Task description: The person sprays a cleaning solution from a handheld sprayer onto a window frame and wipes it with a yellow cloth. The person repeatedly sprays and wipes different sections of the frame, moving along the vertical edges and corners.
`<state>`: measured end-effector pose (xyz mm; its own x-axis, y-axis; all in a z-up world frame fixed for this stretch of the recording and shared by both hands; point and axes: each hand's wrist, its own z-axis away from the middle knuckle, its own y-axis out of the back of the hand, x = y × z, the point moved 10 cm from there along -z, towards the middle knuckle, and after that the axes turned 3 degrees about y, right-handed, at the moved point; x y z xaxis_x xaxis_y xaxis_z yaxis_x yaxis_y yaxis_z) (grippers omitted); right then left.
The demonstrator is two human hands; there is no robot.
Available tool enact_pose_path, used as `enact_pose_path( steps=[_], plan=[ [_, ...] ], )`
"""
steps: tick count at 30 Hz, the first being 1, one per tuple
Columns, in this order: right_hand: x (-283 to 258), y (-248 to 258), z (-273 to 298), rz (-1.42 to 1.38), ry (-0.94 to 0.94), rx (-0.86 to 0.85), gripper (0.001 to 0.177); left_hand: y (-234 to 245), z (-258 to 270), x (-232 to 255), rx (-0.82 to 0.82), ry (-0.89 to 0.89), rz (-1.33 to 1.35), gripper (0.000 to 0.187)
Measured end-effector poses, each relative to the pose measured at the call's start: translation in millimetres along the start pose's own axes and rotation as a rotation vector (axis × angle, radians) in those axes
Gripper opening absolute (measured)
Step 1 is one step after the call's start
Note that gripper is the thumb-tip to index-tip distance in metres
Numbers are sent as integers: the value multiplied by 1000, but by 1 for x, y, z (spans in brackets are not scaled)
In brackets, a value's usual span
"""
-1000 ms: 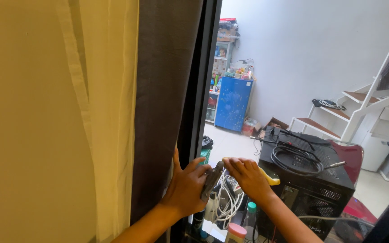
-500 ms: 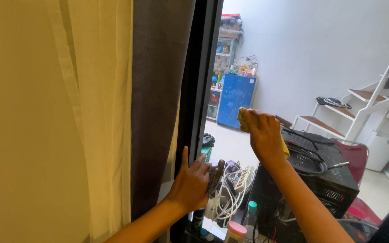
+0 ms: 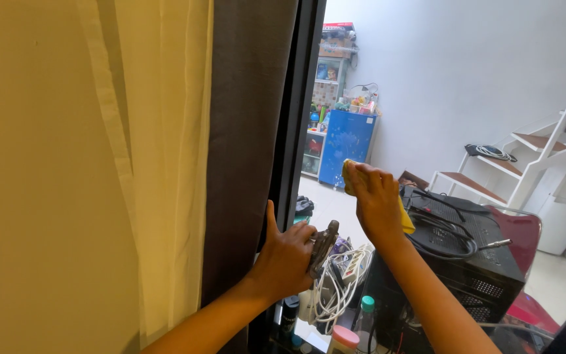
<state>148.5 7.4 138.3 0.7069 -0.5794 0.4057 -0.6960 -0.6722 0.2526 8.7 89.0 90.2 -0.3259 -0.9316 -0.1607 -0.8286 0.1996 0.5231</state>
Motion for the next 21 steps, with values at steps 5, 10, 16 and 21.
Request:
enact_pose_path(
  steps=[5, 10, 16, 21],
  plan=[
    [-24, -26, 6, -38, 57, -151, 56, 13, 2, 5, 97, -50, -31, 20],
    [-23, -92, 92, -407, -322, -670, 35, 14, 8, 7, 98, -75, -34, 20],
    [-68, -66, 83, 27, 443, -378, 74, 2, 11, -1, -7, -48, -27, 35],
    [-27, -35, 0, 61, 161, -238, 40, 11, 7, -8, 32, -5, -104, 20]
  ],
)
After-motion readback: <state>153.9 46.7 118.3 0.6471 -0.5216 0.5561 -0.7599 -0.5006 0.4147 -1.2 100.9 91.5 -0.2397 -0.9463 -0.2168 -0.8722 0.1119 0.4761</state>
